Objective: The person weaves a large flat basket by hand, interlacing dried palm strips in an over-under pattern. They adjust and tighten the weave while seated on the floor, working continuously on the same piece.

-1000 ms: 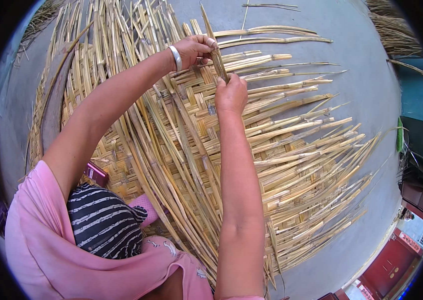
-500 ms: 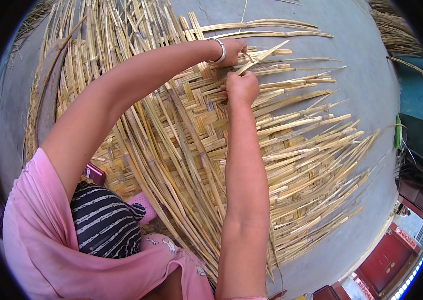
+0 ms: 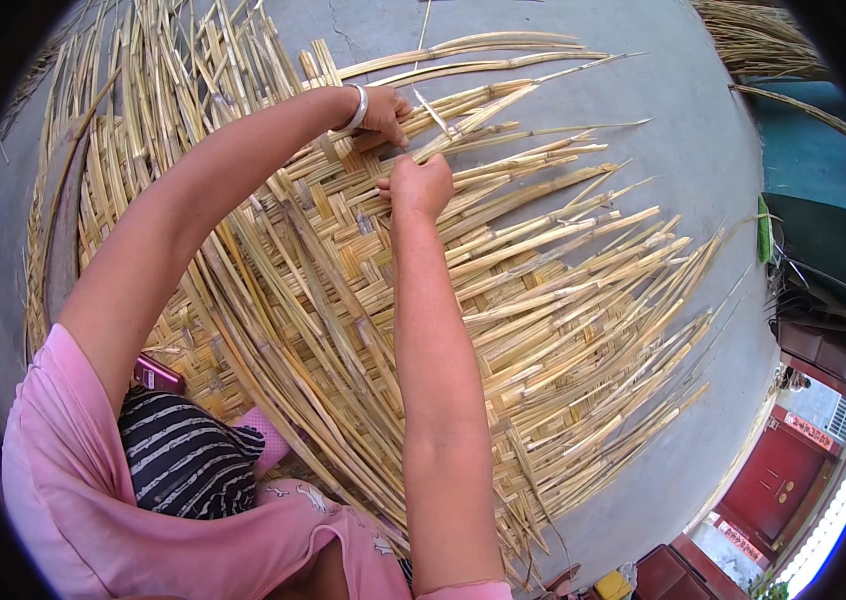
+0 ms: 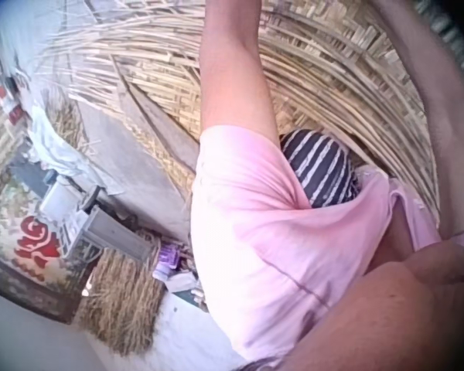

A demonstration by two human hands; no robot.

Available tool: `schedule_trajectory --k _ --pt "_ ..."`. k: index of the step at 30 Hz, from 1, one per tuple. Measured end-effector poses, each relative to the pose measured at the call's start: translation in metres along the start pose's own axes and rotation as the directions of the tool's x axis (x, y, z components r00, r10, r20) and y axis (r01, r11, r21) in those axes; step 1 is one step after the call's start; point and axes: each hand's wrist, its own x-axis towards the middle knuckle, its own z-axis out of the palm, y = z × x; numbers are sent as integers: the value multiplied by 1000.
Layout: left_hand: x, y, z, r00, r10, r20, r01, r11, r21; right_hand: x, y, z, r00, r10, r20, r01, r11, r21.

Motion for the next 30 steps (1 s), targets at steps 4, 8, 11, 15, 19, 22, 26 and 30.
schedule_trajectory --k 4,8,11,15,19,22,26,30 --pt "-2 1 -5 987 -72 140 105 965 -240 6 8 -1 999 9 -34 -6 995 103" --pt "-7 -13 -5 976 -22 216 122 879 -462 7 13 5 998 -59 -21 57 996 -70" --pt "-15 -8 -3 973 18 230 125 798 -589 25 39 6 957 -290 -31 245 857 -453" --pt "-18 -9 4 989 61 133 63 643 -763 12 34 3 930 -366 23 316 769 -555" --pt "-18 -28 5 993 -80 -92 -23 616 -788 23 44 5 956 -292 30 274 855 -440" --pt "-24 -23 11 938 -223 -264 -23 722 -692 30 53 6 961 -277 -12 253 894 -369" --pt "-40 -16 18 829 -231 -510 39 933 -359 15 47 11 922 -385 -31 316 799 -512" --pt "-51 -5 23 776 -168 -609 103 985 -141 4 43 8 864 -503 4 403 687 -605"
